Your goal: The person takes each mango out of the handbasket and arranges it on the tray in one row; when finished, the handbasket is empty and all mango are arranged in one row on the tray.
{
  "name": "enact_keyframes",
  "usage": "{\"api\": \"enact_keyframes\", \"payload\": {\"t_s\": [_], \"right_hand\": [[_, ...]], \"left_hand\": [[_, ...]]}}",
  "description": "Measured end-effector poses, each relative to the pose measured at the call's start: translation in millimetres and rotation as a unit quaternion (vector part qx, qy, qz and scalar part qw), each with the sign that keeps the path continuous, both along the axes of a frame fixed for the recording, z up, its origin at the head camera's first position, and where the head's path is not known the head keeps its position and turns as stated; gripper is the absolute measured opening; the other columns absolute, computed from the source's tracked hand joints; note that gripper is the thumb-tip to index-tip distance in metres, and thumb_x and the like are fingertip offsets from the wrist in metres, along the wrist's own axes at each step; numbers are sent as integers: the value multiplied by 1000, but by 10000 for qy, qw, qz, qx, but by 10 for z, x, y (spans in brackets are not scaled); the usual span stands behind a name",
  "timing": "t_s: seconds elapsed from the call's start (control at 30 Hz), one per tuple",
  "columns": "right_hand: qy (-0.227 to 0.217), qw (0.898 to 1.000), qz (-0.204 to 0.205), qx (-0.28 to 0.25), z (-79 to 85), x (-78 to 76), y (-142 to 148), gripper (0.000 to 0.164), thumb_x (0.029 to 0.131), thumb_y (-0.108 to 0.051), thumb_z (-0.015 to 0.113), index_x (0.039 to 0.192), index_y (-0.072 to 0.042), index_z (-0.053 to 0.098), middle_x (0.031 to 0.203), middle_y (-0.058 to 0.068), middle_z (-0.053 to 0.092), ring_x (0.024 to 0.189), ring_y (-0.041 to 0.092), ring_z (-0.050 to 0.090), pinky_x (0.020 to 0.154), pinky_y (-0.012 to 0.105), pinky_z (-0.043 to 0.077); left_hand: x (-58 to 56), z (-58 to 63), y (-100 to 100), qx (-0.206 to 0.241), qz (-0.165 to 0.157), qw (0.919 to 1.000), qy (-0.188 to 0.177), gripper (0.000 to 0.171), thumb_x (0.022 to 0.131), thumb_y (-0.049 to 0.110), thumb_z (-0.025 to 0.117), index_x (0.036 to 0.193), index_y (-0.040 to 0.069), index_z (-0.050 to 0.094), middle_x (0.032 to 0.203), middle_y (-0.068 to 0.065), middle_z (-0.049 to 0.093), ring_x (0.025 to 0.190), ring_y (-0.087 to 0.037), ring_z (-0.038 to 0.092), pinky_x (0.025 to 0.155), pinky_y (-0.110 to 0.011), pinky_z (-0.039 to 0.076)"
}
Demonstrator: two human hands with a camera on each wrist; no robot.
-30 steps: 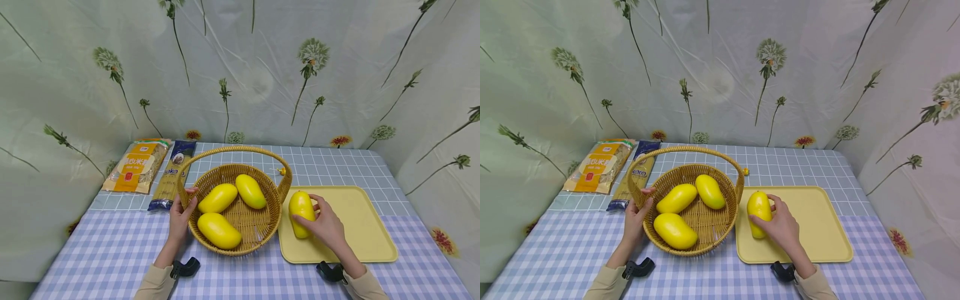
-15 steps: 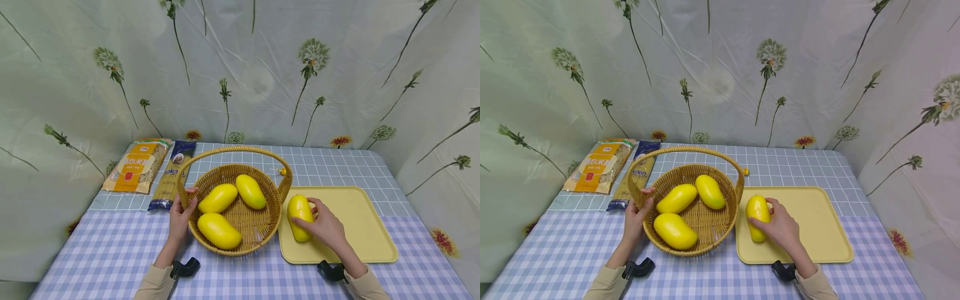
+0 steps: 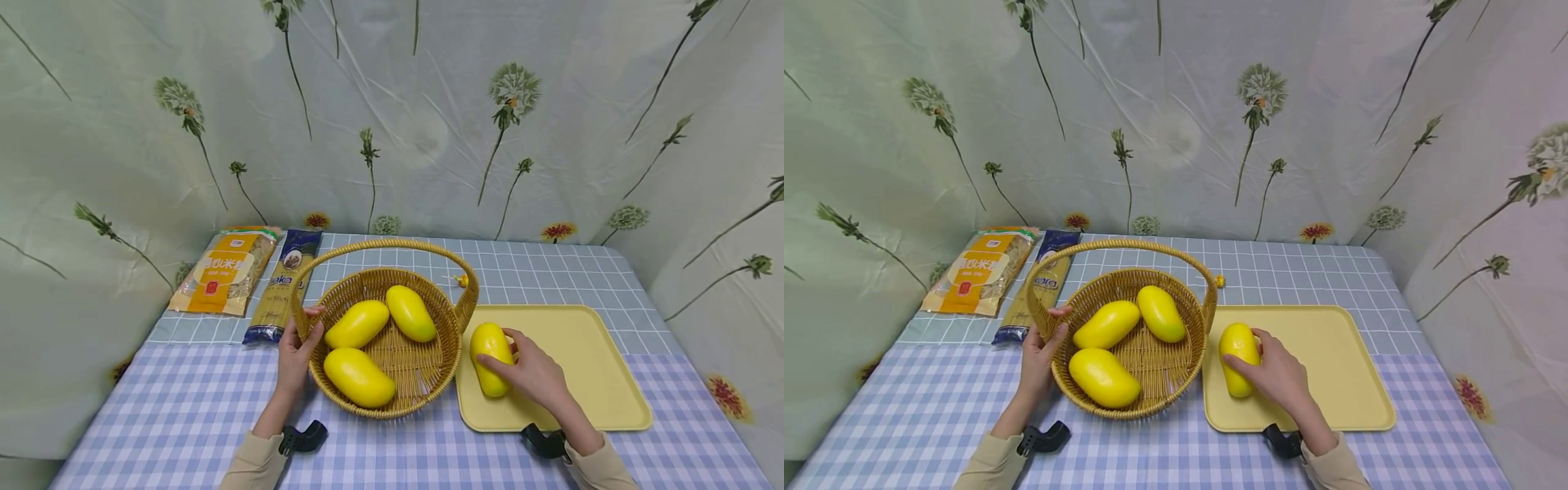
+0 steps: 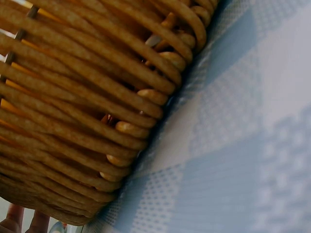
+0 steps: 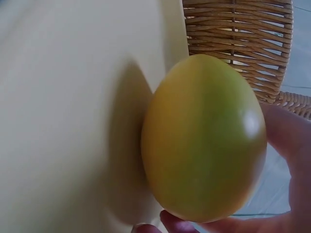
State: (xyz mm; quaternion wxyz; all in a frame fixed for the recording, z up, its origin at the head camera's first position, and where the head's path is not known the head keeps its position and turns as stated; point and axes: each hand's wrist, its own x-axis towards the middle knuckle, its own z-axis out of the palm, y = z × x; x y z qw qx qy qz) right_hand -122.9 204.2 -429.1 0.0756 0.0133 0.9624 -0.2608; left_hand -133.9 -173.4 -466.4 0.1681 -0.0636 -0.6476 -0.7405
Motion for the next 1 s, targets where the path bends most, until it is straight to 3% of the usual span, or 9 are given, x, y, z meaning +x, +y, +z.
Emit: {"api": "enact_keyframes", "payload": {"t_s": [0.5,0.73,1.0], "right_hand": [[14,9998,129,140,45,43,17,90,79,-69,52,138,-3,36,107,16,59,78,19,57,56,27,41],[79,9997,187,118,76,67,37,88,81,-67,50,140,-4,31,117,18,57,89,25,59,58,30,44],[650,9977,169,-25,147,129,29,80,84,-60,54,140,-7,33,124,19,49,95,27,56,57,29,43]], "left_hand": [[17,23,-3,-142,44,9997,-189,29,94,11,53,116,-5,45,122,-10,56,119,-12,48,102,-19,36],[14,32,9,-87,80,9996,-238,30,93,12,54,117,-5,45,124,-18,53,120,-14,47,102,-21,36],[24,38,9,-76,56,9997,-232,30,94,10,53,117,-7,45,124,-20,52,120,-14,47,102,-19,36]]}}
